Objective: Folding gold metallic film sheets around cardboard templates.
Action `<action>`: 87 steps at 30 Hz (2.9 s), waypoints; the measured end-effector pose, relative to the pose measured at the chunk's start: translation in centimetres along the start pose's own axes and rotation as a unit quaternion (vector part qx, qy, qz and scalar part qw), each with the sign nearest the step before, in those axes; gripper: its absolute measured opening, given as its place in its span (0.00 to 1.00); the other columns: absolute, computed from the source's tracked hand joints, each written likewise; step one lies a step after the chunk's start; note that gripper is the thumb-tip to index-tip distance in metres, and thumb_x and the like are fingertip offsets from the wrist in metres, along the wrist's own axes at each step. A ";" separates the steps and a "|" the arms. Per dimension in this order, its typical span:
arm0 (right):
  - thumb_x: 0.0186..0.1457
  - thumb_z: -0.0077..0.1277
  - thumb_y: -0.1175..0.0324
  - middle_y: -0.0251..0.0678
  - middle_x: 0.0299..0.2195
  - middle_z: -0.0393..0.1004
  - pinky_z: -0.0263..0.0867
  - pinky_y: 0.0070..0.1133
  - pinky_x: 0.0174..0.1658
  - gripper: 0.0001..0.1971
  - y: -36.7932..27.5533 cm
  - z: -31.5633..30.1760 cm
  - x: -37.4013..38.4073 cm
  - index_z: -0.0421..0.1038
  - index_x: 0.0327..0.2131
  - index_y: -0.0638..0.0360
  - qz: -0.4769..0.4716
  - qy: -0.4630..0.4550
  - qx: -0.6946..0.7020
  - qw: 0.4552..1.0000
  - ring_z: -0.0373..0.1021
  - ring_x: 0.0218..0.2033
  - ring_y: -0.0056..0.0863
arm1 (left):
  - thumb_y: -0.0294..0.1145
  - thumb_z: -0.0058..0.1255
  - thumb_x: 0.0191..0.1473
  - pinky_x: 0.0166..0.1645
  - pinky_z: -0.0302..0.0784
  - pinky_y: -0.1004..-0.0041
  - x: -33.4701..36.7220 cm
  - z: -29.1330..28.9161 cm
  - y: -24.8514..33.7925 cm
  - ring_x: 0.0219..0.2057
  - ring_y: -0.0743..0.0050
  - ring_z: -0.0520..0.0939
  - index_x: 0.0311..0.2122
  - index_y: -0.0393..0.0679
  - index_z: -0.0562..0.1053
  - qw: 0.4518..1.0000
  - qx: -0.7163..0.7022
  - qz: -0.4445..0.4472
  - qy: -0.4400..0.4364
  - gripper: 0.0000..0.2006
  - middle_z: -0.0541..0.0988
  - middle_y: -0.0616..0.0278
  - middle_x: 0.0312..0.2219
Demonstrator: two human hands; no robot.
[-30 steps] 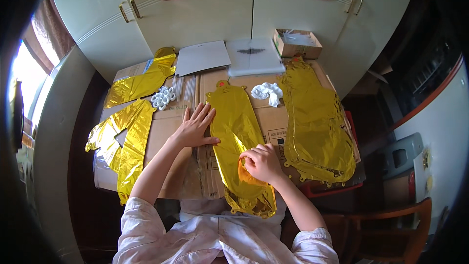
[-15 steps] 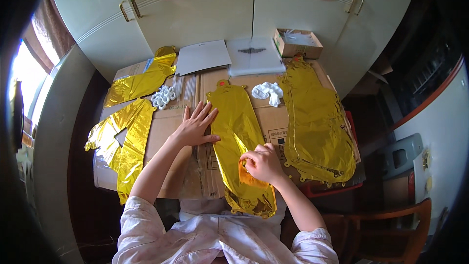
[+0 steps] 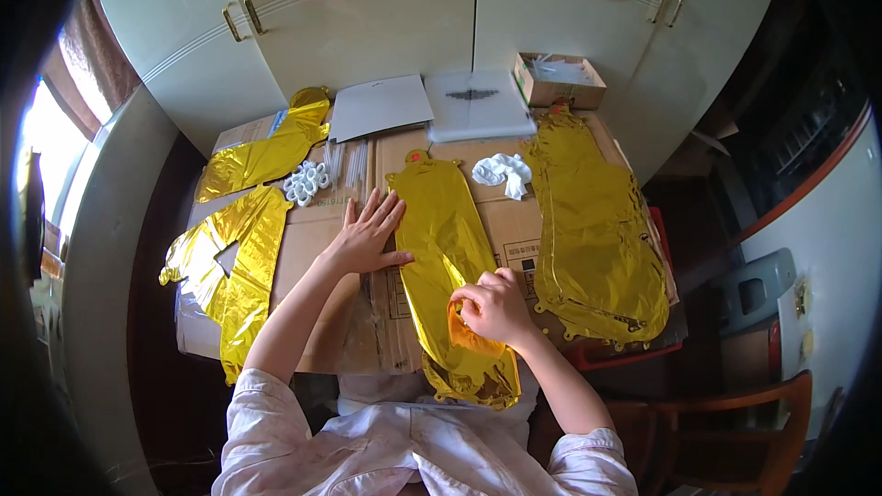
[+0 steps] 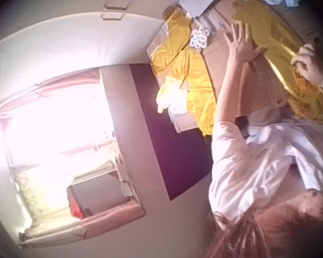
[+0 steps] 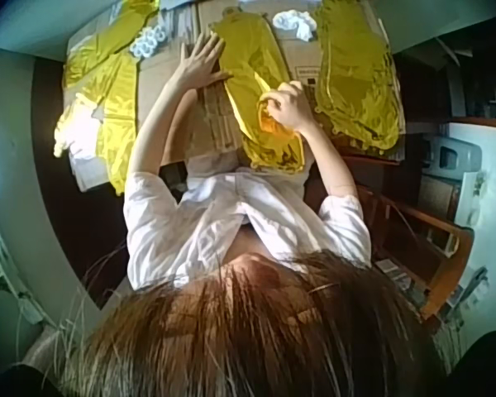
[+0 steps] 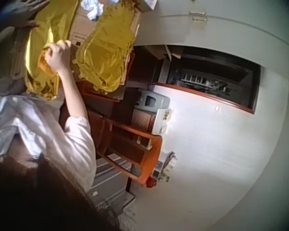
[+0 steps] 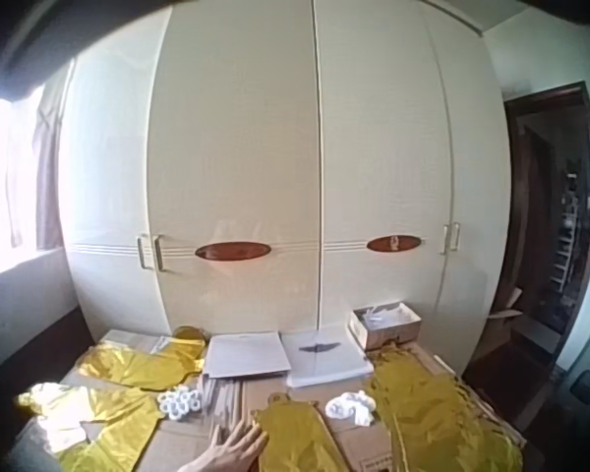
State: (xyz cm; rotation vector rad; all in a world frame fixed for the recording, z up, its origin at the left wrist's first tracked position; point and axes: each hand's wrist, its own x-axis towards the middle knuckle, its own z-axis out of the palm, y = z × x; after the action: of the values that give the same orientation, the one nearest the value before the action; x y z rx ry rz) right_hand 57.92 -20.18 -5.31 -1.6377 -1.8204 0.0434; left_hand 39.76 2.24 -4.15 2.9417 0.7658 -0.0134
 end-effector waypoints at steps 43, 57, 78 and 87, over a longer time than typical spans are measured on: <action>0.57 0.45 0.62 0.30 0.58 0.64 0.47 0.41 0.64 0.20 -2.1 1.5 4.2 0.68 0.54 0.47 -0.180 -0.203 -0.085 0.959 0.58 0.61 0.30 | 0.78 0.52 0.30 0.63 0.40 0.34 -0.3 -0.3 -0.9 0.66 0.45 0.47 0.64 0.37 0.50 0.999 0.025 0.014 0.013 0.64 0.50 0.46 0.64; 0.49 0.57 0.51 0.40 0.42 0.65 0.57 0.37 0.45 0.32 -0.9 0.6 1.5 0.62 0.54 0.54 0.064 -0.061 -0.120 0.989 0.66 0.41 0.33 | 0.79 0.51 0.29 0.63 0.39 0.34 -0.2 -1.2 -0.5 0.66 0.43 0.43 0.65 0.39 0.46 0.999 0.027 0.008 -0.027 0.66 0.46 0.45 0.65; 0.46 0.60 0.51 0.30 0.25 0.72 0.52 0.31 0.41 0.18 -1.6 0.2 2.1 0.69 0.31 0.52 0.147 -0.083 -0.121 0.978 0.68 0.31 0.31 | 0.80 0.50 0.28 0.61 0.38 0.30 0.0 -1.3 -0.2 0.66 0.39 0.38 0.66 0.42 0.44 0.998 0.031 -0.005 -0.058 0.66 0.43 0.44 0.65; 0.43 0.63 0.54 0.41 0.35 0.69 0.60 0.31 0.36 0.23 -1.3 0.5 1.1 0.65 0.38 0.55 0.156 -0.057 -0.093 0.982 0.69 0.35 0.36 | 0.81 0.49 0.28 0.61 0.39 0.30 0.0 -1.3 -0.1 0.66 0.38 0.39 0.66 0.42 0.44 0.998 0.037 -0.008 -0.059 0.66 0.43 0.45 0.65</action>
State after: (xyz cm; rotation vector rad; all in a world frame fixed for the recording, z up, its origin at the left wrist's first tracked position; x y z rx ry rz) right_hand 56.58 -19.29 -4.65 -2.0816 -1.6732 0.1107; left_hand 39.65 2.48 -2.89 2.9709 0.7877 -0.2207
